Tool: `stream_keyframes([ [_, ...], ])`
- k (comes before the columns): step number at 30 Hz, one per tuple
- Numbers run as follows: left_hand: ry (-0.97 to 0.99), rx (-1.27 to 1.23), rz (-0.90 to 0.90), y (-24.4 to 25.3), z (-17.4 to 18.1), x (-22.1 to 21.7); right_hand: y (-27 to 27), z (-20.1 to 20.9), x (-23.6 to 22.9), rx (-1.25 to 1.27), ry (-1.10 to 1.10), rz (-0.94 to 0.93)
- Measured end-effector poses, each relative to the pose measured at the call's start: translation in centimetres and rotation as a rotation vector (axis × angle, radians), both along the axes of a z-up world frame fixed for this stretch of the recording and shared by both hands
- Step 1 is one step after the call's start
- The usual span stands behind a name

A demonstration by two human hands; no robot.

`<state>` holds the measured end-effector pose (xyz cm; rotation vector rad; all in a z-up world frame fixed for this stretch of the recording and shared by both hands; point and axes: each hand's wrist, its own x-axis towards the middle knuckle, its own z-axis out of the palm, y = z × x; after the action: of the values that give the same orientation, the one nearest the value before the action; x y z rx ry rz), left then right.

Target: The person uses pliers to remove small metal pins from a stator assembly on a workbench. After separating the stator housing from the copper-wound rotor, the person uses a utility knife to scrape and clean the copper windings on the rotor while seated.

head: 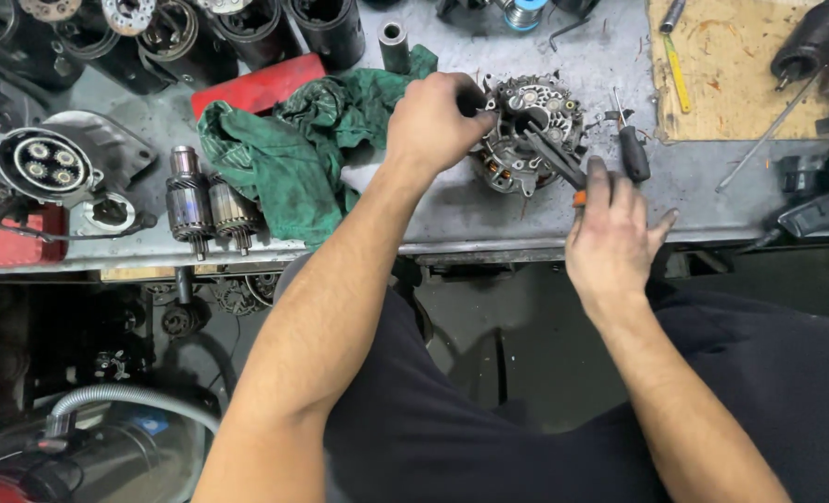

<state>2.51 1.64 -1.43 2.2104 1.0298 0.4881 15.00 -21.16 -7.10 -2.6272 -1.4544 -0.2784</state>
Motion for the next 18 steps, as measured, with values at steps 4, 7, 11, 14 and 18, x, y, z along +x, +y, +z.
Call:
stream_keyframes([
  [4, -0.001, -0.012, -0.018, 0.3, -0.2, -0.4, 0.4, -1.2, -0.2, 0.005, -0.006, -0.028],
  [7, 0.026, -0.052, -0.054, 0.2, 0.0, -0.7, 0.6, -1.9, -0.3, 0.011, 0.007, -0.026],
  [11, -0.024, -0.03, -0.112, 0.2, -0.3, -0.5, 0.8, -1.7, -0.9, 0.0, -0.072, -0.02],
  [14, -0.006, -0.019, -0.145, 0.2, -0.5, -0.3, 0.8, -1.1, -1.1, -0.037, -0.091, -0.029],
  [18, 0.027, 0.001, -0.196, 0.3, -1.2, -0.2, 1.4, 0.3, -1.4, -0.044, -0.121, -0.035],
])
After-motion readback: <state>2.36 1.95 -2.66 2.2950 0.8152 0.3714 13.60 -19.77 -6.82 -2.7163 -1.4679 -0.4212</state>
